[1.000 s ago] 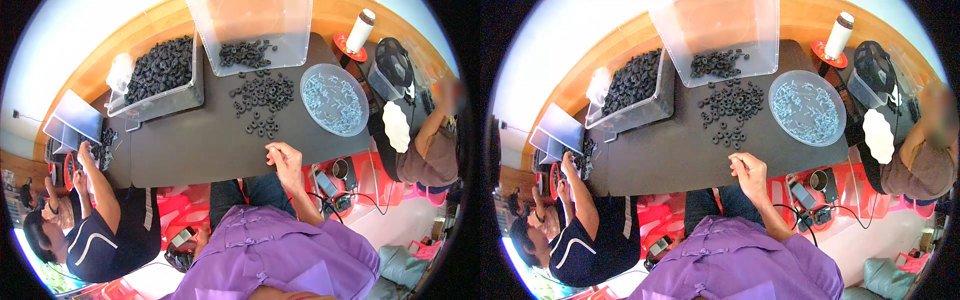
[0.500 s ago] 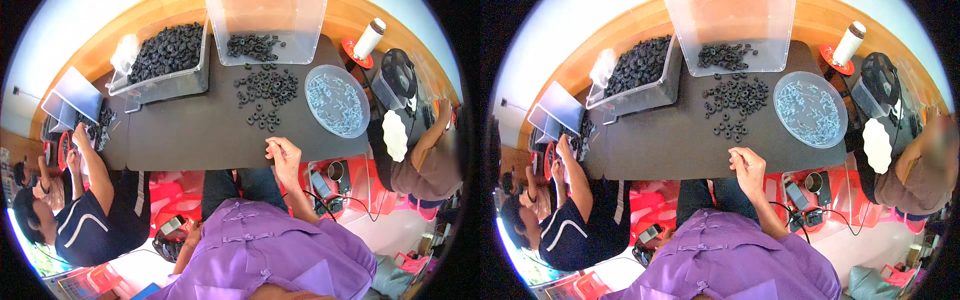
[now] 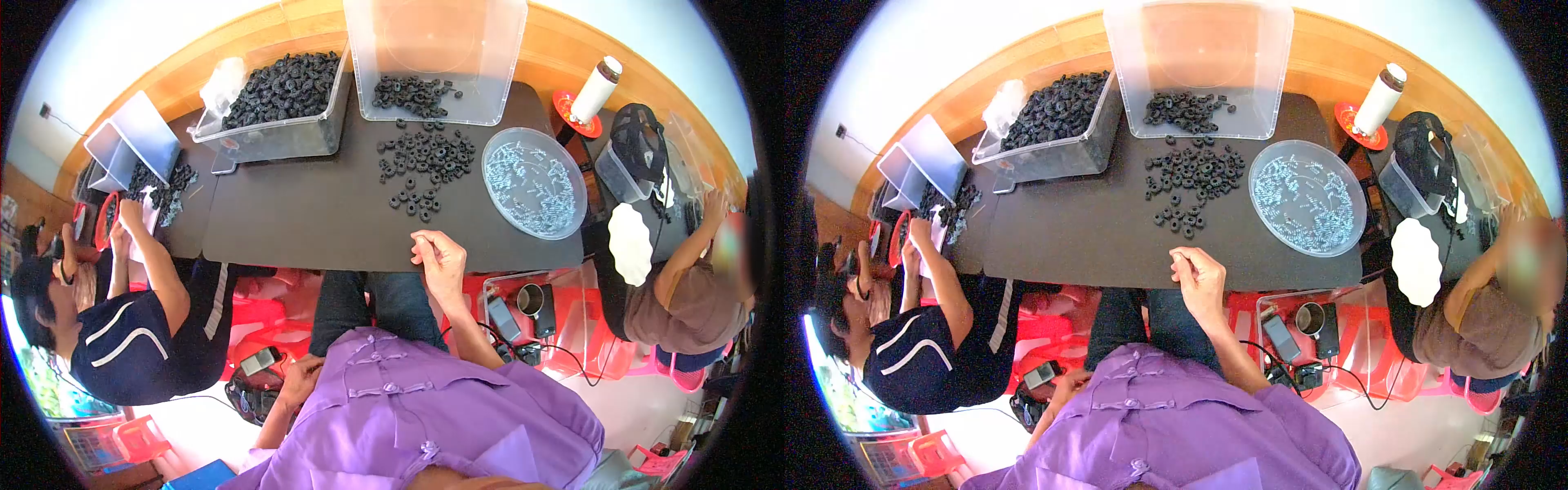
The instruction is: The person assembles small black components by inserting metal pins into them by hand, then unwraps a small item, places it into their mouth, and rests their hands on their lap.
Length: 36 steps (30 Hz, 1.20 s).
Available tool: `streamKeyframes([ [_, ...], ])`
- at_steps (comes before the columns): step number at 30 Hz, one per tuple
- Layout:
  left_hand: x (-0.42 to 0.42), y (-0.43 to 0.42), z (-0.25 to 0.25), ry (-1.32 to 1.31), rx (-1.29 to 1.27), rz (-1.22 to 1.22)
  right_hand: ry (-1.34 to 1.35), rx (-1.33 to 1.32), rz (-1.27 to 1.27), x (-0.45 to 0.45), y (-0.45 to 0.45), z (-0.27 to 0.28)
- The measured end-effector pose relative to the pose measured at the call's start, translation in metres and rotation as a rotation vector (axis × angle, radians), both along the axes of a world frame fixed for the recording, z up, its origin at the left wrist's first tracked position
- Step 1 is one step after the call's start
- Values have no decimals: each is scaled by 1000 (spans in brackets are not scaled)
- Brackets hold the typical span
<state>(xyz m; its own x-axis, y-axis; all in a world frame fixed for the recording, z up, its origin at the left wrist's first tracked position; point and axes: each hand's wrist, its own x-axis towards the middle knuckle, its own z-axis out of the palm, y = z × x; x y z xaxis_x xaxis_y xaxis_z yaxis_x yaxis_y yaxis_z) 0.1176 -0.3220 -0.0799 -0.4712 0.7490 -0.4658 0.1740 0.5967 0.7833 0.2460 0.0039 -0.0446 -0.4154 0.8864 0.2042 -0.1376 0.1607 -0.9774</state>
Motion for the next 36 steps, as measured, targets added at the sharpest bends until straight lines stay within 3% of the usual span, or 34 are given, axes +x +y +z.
streamKeyframes([
  [2, 2, 9, -1, 86, 143, -215, -11, 9, 4, 0, 2, -2],
  [6, 15, 21, -13, -105, 243, -177, -23, -37, -35, -2, 2, -2],
  [9, 22, 40, -1, 205, 124, -199, -35, -31, -53, -3, 3, -5],
  [13, 35, 48, 1, 254, 112, -294, 4, -45, -63, -4, 4, -4],
  [15, 42, 49, -3, 408, -274, -392, 11, -48, -67, -3, 4, -4],
  [16, 50, 61, 32, 323, -340, -462, 13, -44, -67, -3, 4, -5],
  [17, 48, 51, 14, 326, -336, -462, 8, -38, -66, -3, 4, -5],
  [19, 40, 25, -39, 363, 127, -570, 3, -26, -62, -2, 4, -4],
  [20, 42, 29, -41, 366, 129, -565, 6, -17, -65, -1, 3, -3],
  [25, 37, 60, -27, -125, 449, -550, -9, -3, -59, 0, 1, -3],
  [26, 41, 60, -42, -39, 333, -398, -14, 9, -66, 0, 2, -4],
  [28, 29, 60, -81, 308, 120, -399, -20, 20, -62, -2, 2, -4],
  [29, 34, 59, -83, 495, 239, -255, -7, 14, -64, -2, 1, -3],
  [32, 38, 63, -83, 710, 92, -247, 32, 20, -72, -2, 0, -6],
  [36, 45, 51, -82, 682, -175, -288, 20, 37, -94, -2, 1, -5],
])
